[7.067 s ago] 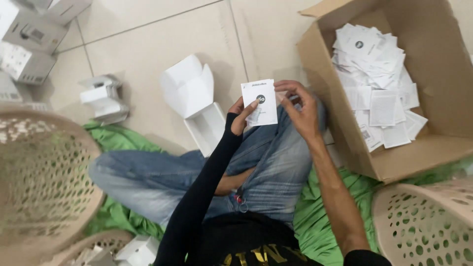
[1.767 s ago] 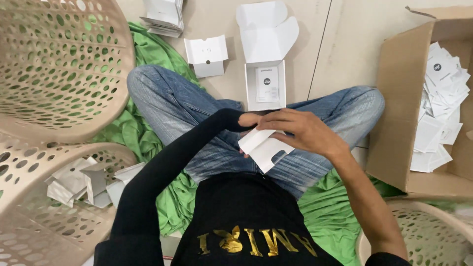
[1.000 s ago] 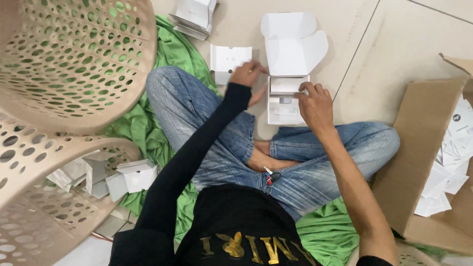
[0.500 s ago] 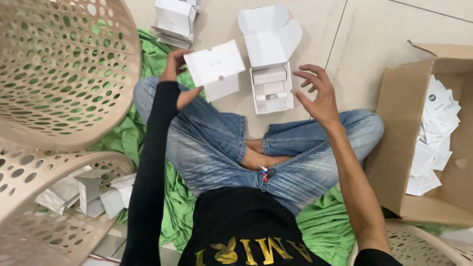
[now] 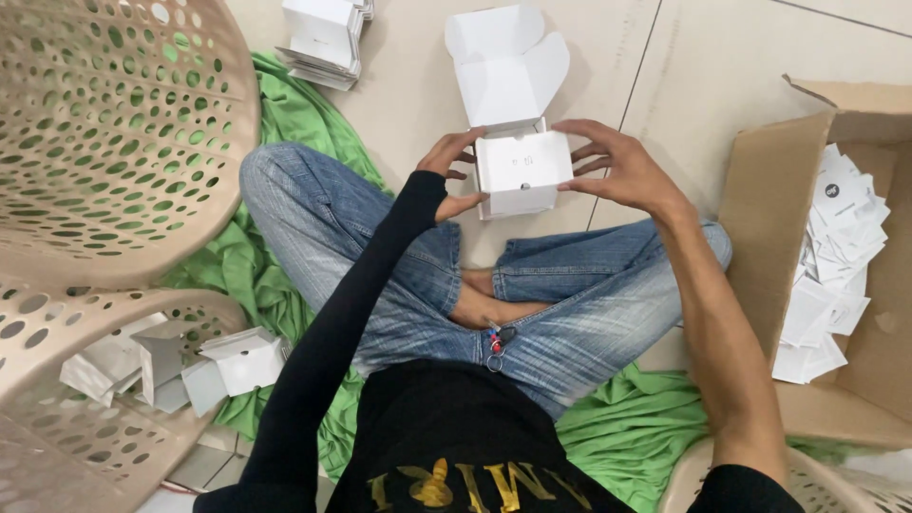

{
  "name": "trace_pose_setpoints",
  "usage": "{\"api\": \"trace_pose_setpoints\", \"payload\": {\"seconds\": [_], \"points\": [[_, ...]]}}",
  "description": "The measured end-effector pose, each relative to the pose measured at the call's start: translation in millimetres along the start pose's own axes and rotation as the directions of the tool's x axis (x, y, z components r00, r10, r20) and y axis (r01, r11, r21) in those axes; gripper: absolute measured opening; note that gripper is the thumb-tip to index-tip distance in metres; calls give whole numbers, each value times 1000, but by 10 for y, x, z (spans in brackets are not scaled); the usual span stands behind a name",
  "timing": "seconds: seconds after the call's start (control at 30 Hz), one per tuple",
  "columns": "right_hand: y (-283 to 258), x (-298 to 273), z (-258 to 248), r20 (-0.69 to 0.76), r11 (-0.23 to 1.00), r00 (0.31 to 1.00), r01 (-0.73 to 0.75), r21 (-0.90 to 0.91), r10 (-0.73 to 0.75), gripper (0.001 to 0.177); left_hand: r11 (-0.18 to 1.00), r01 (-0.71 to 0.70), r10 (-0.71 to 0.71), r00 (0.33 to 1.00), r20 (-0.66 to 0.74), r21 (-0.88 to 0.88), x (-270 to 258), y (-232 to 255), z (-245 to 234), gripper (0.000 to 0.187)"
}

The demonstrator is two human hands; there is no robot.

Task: The person packages small electronic items into white boxes and organizes instruction manuals.

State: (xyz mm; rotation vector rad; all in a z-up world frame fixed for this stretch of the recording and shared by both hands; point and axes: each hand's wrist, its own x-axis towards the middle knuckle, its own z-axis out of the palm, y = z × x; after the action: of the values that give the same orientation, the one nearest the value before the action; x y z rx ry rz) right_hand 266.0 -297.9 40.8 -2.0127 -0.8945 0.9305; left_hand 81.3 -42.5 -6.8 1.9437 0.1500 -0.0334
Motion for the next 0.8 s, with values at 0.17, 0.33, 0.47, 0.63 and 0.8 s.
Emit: {"api": "trace_pose_setpoints", "payload": {"seconds": [0.17,0.33,0.47,0.63,0.8], "points": [[54,254,53,17,979,998,69,-194,-67,90,996,63,-62,998,-13,69,132,-309,26,98],[244,317,273,-20,913,984,155,-377,-175,91,940,-176,209,974,-85,291,190,-515,154,116],[398,627,387,-272,974,957,-43,223,104,109,959,207,-232,966,-114,-196,529,-817,231,133],[1692,1491,489,-295,906,952,54,421,80,106,936,239,-262,963,-58,-261,1567,-2080,214,137],[383,1301,-15,-455,948,887,75,311,79,70,983,116,-144,970,-198,-144,1659,-685,-369,81]]}}
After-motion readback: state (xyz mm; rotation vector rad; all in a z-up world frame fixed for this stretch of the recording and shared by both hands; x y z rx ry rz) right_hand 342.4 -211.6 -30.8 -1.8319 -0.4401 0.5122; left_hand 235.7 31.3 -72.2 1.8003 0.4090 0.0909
